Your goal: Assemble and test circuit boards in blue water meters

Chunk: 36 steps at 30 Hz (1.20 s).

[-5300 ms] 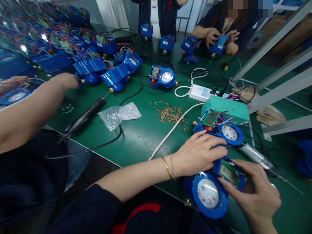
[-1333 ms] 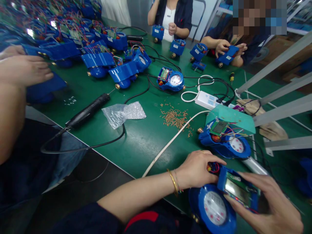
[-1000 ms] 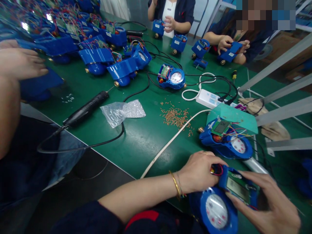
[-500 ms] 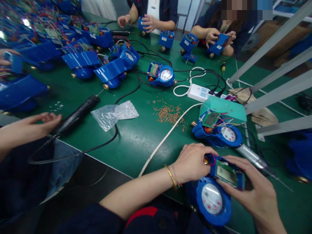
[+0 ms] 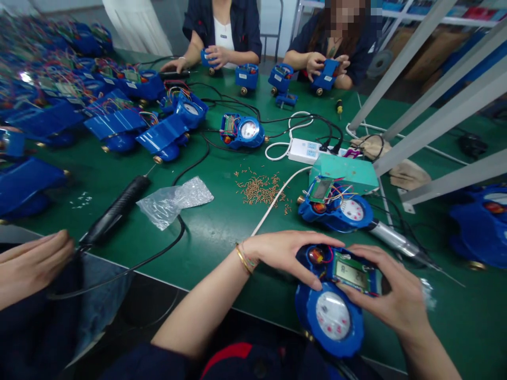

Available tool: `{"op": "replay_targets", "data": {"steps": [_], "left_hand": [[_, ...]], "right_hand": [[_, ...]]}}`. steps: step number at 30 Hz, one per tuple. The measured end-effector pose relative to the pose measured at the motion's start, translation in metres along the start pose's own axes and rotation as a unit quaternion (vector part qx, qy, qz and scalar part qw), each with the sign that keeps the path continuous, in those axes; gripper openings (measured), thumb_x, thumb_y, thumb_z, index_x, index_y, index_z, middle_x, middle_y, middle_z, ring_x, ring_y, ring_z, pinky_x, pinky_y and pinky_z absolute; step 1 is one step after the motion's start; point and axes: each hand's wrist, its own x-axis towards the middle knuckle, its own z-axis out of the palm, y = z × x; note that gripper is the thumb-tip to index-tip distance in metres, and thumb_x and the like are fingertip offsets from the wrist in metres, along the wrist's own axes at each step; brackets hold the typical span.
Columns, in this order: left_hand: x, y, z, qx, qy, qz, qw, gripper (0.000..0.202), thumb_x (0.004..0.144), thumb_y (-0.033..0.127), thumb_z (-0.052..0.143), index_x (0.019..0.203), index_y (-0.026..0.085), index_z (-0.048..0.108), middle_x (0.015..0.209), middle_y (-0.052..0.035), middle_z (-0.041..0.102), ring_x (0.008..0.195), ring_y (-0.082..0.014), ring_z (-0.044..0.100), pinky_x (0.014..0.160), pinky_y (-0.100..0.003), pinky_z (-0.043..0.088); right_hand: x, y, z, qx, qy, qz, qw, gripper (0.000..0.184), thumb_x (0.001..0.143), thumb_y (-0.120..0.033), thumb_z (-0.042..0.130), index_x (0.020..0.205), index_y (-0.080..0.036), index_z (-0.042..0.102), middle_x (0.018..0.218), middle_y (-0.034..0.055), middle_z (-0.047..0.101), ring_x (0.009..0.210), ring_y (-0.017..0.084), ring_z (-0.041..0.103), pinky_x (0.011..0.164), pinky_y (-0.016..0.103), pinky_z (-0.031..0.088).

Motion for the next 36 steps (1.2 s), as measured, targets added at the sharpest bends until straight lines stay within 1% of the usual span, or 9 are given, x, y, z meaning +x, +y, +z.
{"op": "replay_targets", "data": {"steps": [5, 11, 17, 20, 22, 24, 27, 31, 36], "left_hand": [[-0.002, -0.007, 0.018, -0.033, 0.091, -0.001, 0.995, 0.054, 0.082, 0.023, 0.072, 0.134, 0.023, 0.057, 0.136, -0.0075, 0.062, 0.125, -0.0220, 0.058, 0.108, -0.035, 0.042], [0.004, -0.014, 0.040, -0.051, 0.176, -0.027, 0.983, 0.051, 0.075, 0.008, 0.068, 0.125, 0.017, 0.063, 0.122, -0.0066, 0.068, 0.114, -0.0215, 0.062, 0.102, -0.033, 0.045], [0.010, -0.004, 0.045, 0.099, 0.266, -0.124, 0.951, 0.050, 0.067, 0.016, 0.077, 0.116, 0.018, 0.069, 0.117, -0.0098, 0.060, 0.114, -0.0265, 0.056, 0.102, -0.040, 0.045], [0.004, 0.005, 0.028, 0.126, 0.185, -0.115, 0.968, 0.049, 0.071, 0.019, 0.077, 0.118, 0.014, 0.067, 0.110, -0.0107, 0.062, 0.109, -0.0259, 0.058, 0.097, -0.038, 0.047], [-0.001, 0.010, 0.013, 0.120, 0.096, -0.070, 0.986, 0.057, 0.075, 0.023, 0.078, 0.129, 0.014, 0.061, 0.118, -0.0119, 0.064, 0.113, -0.0256, 0.058, 0.100, -0.038, 0.046], [-0.005, 0.014, 0.003, 0.118, 0.054, -0.037, 0.991, 0.068, 0.076, 0.031, 0.079, 0.138, 0.017, 0.054, 0.129, -0.0125, 0.061, 0.120, -0.0259, 0.056, 0.105, -0.038, 0.042], [-0.003, 0.017, 0.003, 0.136, 0.068, -0.003, 0.988, 0.067, 0.078, 0.037, 0.078, 0.138, 0.021, 0.054, 0.134, -0.0108, 0.060, 0.126, -0.0242, 0.053, 0.108, -0.036, 0.039], [0.007, 0.009, 0.016, 0.149, 0.097, 0.042, 0.983, 0.058, 0.081, 0.036, 0.076, 0.132, 0.014, 0.059, 0.127, -0.0135, 0.065, 0.119, -0.0226, 0.058, 0.104, -0.034, 0.043], [0.014, -0.011, 0.020, 0.077, 0.108, 0.069, 0.989, 0.057, 0.073, 0.037, 0.083, 0.123, 0.018, 0.063, 0.121, -0.0098, 0.067, 0.114, -0.0233, 0.061, 0.101, -0.036, 0.046]], "right_hand": [[0.001, 0.000, 0.001, 0.007, 0.005, -0.010, 1.000, 0.037, 0.085, -0.038, 0.072, 0.112, -0.017, 0.058, 0.102, 0.0107, 0.067, 0.092, 0.025, 0.068, 0.079, 0.036, 0.056], [0.001, 0.000, 0.002, 0.012, 0.012, -0.009, 1.000, 0.038, 0.085, -0.039, 0.072, 0.112, -0.017, 0.058, 0.102, 0.0103, 0.067, 0.091, 0.026, 0.068, 0.079, 0.036, 0.057], [0.003, -0.001, 0.002, 0.019, 0.008, -0.001, 1.000, 0.036, 0.084, -0.039, 0.073, 0.111, -0.018, 0.059, 0.101, 0.0094, 0.068, 0.090, 0.025, 0.069, 0.078, 0.035, 0.058], [0.003, -0.001, 0.002, 0.016, 0.007, -0.005, 1.000, 0.037, 0.084, -0.038, 0.072, 0.111, -0.018, 0.058, 0.101, 0.0098, 0.068, 0.090, 0.025, 0.069, 0.078, 0.035, 0.057], [0.003, 0.000, 0.002, 0.014, 0.008, -0.005, 1.000, 0.038, 0.084, -0.039, 0.073, 0.112, -0.018, 0.058, 0.102, 0.0103, 0.067, 0.091, 0.025, 0.068, 0.079, 0.034, 0.057], [0.002, 0.000, 0.003, 0.016, 0.009, -0.003, 1.000, 0.039, 0.084, -0.039, 0.073, 0.112, -0.018, 0.057, 0.102, 0.0104, 0.067, 0.092, 0.025, 0.068, 0.079, 0.035, 0.057], [0.003, -0.001, 0.002, 0.025, 0.010, 0.001, 1.000, 0.037, 0.083, -0.038, 0.074, 0.111, -0.018, 0.057, 0.102, 0.0099, 0.068, 0.091, 0.025, 0.068, 0.078, 0.035, 0.057], [0.005, -0.004, 0.002, 0.031, 0.016, 0.003, 0.999, 0.037, 0.082, -0.036, 0.075, 0.110, -0.018, 0.058, 0.102, 0.0099, 0.068, 0.092, 0.025, 0.069, 0.078, 0.034, 0.057], [0.006, -0.004, 0.004, 0.042, 0.021, 0.003, 0.999, 0.039, 0.082, -0.036, 0.074, 0.112, -0.018, 0.057, 0.102, 0.0107, 0.068, 0.092, 0.025, 0.068, 0.079, 0.035, 0.057]]}}
